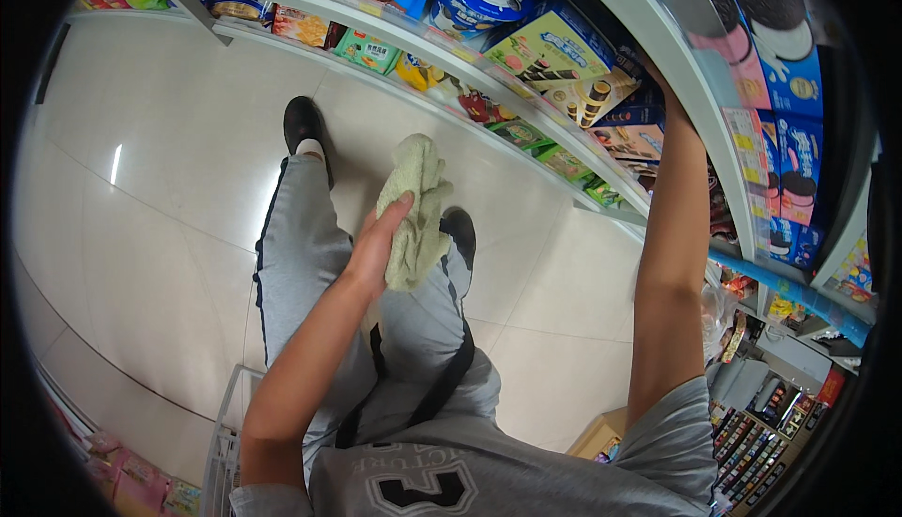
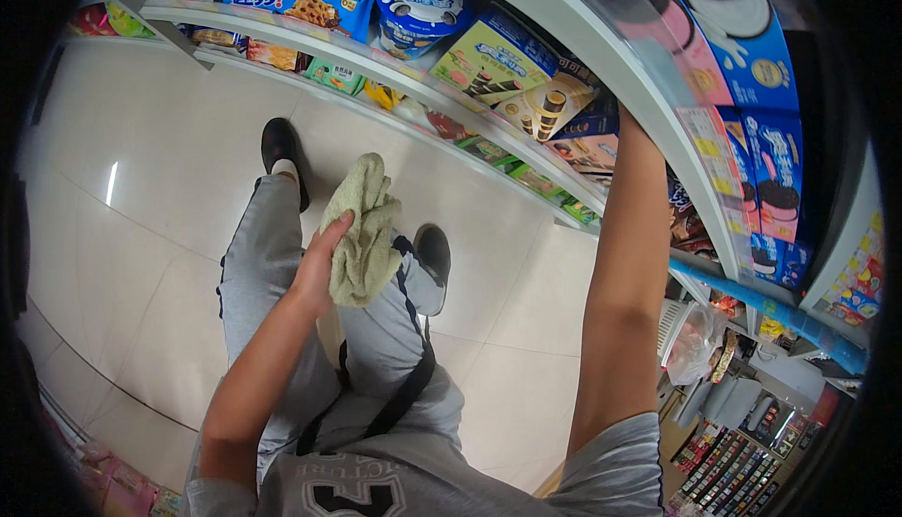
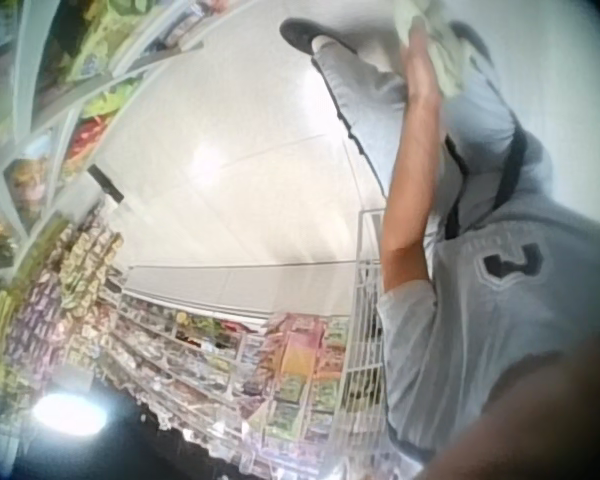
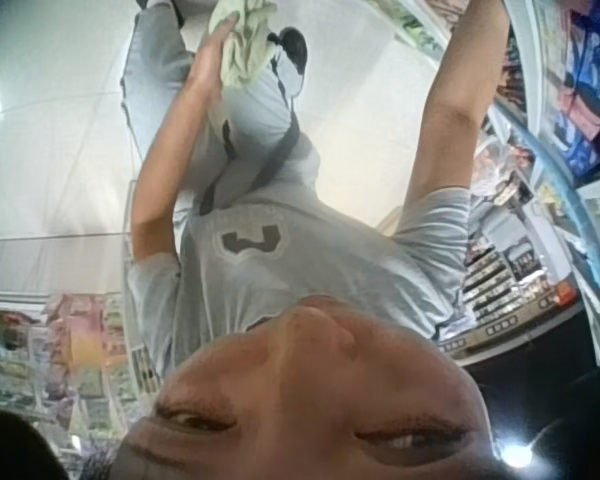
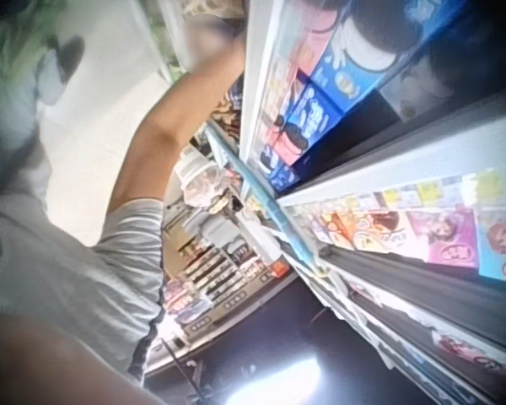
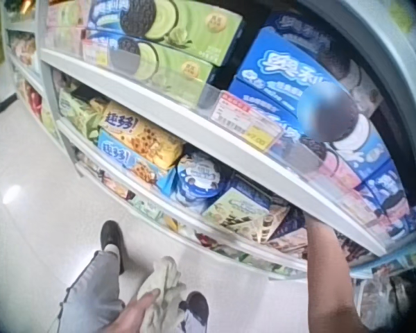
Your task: The person wipes the front edges of a snack aisle shelf with a cloth, then repeatedly picks up individual snack packages, wipes them, and places them back. The person handles multiple snack boxes and bags one at a time while moving along the shelf.
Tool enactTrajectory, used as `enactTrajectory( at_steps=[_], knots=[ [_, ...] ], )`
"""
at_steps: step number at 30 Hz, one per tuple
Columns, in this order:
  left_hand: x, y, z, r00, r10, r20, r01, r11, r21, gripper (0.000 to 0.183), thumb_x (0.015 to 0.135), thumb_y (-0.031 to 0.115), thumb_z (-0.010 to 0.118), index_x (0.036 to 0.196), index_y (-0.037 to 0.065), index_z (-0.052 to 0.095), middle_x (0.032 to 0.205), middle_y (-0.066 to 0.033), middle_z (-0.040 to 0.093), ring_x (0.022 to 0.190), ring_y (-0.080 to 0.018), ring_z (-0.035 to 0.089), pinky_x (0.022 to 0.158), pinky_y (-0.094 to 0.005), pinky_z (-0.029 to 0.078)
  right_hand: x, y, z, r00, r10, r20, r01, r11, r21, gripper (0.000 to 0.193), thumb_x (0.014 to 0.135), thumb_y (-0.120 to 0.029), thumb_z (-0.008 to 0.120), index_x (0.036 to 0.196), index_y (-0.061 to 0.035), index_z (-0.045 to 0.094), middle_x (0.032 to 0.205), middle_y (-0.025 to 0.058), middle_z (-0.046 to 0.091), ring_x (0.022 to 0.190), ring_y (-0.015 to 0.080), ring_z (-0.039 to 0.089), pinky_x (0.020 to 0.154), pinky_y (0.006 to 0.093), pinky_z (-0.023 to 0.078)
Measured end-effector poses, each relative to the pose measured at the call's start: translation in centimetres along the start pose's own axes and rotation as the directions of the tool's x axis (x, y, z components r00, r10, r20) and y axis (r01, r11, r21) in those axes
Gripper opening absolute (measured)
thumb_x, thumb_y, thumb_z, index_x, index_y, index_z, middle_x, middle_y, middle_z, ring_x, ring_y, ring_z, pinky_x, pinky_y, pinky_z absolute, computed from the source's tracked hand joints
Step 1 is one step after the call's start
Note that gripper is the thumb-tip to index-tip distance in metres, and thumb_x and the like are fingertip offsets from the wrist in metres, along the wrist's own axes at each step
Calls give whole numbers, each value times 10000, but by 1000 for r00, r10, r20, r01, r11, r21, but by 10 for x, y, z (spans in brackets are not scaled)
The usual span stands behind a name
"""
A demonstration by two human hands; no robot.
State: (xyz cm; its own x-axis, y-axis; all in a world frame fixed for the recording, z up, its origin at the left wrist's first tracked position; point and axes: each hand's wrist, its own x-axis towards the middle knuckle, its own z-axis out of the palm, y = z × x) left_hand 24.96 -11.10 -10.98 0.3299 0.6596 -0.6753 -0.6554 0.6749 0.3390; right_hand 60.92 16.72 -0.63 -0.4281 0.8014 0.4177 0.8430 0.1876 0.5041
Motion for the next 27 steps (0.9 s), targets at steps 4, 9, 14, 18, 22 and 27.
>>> enactTrajectory(
  at_steps=[4,9,14,18,22,27],
  knots=[
    [1,-4,2,1000,-5,4,5,1000,21,528,897,366,555,1280,21,439,1102,-106,574,964,-208,578,840,-340,481,-7,-25,-44,969,-43,245,-5,982,191,411,856,-346,530,1171,-87,575,1122,124,619,991,310,594,855,406,456],
    [-1,-9,2,997,71,6,-71,997,42,507,899,391,535,1256,35,483,1099,-111,607,982,-227,602,862,-355,486,-29,-58,-96,965,-74,252,-25,930,368,518,869,-376,516,1280,-64,476,1260,211,497,1164,370,466,992,407,362],
    [-11,-7,-3,998,13,59,-6,994,-111,536,899,409,526,1276,32,469,1151,-120,594,1027,-262,588,907,-378,470,-48,-57,-112,933,-167,320,11,900,436,632,827,-333,613,1343,-31,406,1360,247,394,1261,398,368,1054,403,308],
    [-33,-3,-3,996,42,81,-21,969,-245,526,889,399,549,1262,33,484,1155,-120,597,1016,-255,600,899,-380,480,-55,-53,-107,952,-180,249,25,852,522,683,801,-264,675,1381,-69,374,1369,238,392,1271,390,361,1068,396,292],
    [-63,-4,-1,995,94,20,-88,976,-201,550,907,414,507,1302,34,447,1212,-127,568,1089,-266,564,940,-389,456,-52,-51,-97,950,-157,271,23,897,441,687,804,-339,668,1378,-86,386,1383,217,390,1280,378,359,1072,382,294],
    [-87,-9,2,988,137,70,-115,960,-257,542,926,399,466,1329,39,414,1263,-130,533,1133,-282,535,965,-410,436,-45,-53,-96,907,-106,407,-64,921,383,682,819,-389,641,1379,-95,386,1406,197,371,1293,363,349,1078,378,288]
  ],
)
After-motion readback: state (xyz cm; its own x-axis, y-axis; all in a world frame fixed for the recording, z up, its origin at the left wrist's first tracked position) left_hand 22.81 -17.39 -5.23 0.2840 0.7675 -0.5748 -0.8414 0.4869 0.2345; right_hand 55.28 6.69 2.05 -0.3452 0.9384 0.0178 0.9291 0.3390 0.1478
